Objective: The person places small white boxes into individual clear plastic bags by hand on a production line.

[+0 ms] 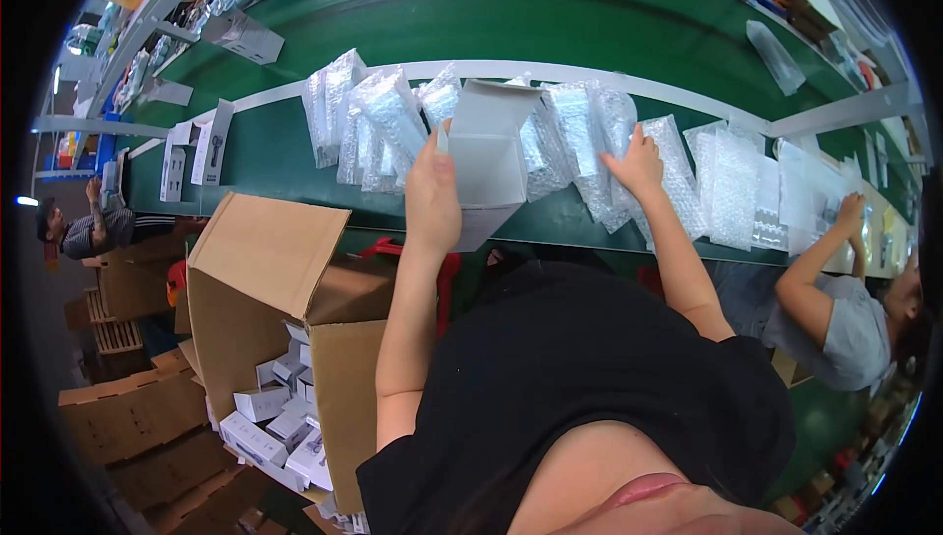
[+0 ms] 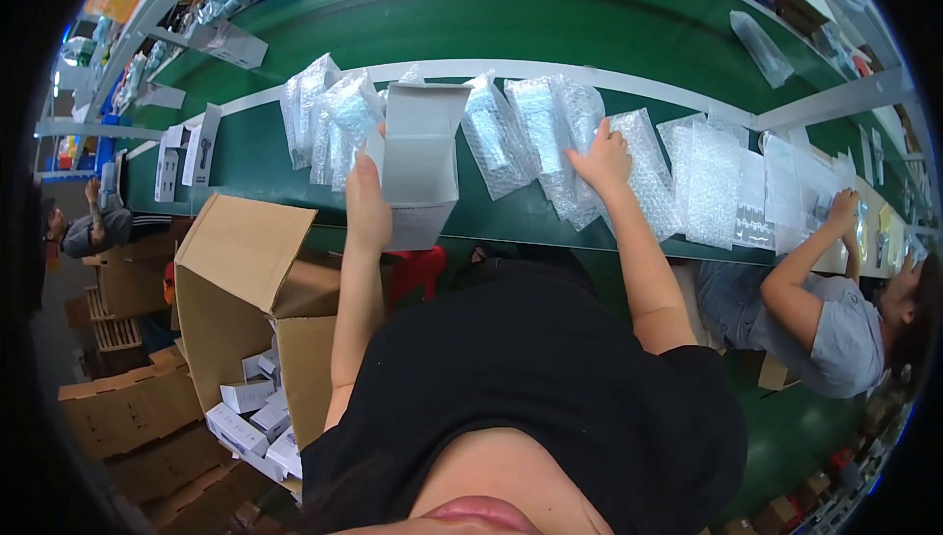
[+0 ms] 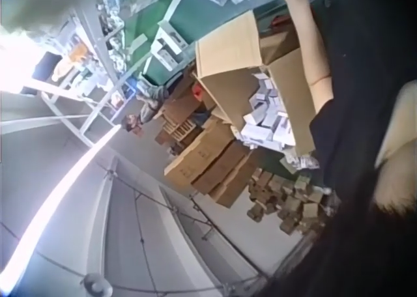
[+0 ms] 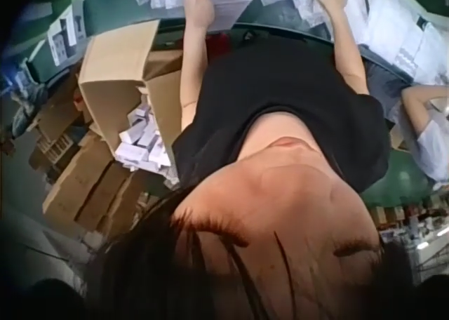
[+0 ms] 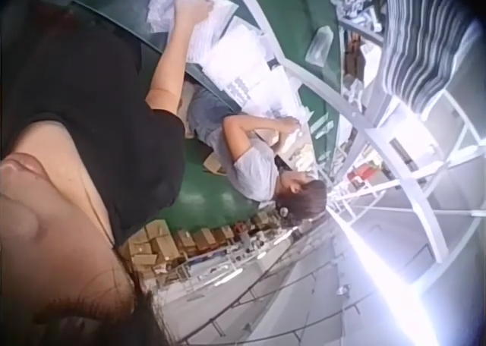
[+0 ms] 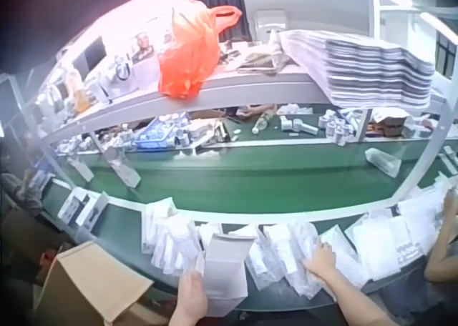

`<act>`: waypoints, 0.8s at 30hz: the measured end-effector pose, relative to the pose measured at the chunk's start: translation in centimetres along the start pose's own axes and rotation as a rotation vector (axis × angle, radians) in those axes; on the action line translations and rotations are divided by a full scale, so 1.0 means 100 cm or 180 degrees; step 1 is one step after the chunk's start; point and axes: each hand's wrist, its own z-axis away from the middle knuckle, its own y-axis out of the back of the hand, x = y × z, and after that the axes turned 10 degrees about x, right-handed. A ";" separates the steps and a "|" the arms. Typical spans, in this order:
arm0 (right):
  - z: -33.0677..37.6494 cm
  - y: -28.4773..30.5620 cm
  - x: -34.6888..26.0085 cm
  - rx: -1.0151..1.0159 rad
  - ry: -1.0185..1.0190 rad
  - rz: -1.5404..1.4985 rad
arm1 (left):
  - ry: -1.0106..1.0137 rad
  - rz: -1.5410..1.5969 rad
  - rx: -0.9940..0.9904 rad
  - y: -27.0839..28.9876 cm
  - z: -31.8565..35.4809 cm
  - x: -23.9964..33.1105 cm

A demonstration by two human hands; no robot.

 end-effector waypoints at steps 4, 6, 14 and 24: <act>-0.013 -0.021 0.033 0.0174 -0.0136 -0.0749 | 0.0058 0.0557 0.0063 -0.007 0.009 -0.022; -0.023 0.012 0.013 0.0033 -0.0015 -0.1151 | 0.0180 0.0945 0.0222 -0.008 0.013 -0.034; -0.020 0.187 -0.061 -0.0696 0.1226 -0.2696 | 0.1075 0.1073 -0.0685 -0.023 0.003 -0.058; 0.017 0.232 -0.181 0.0013 0.5523 0.1877 | 0.1131 0.0587 -0.1252 -0.029 -0.001 -0.053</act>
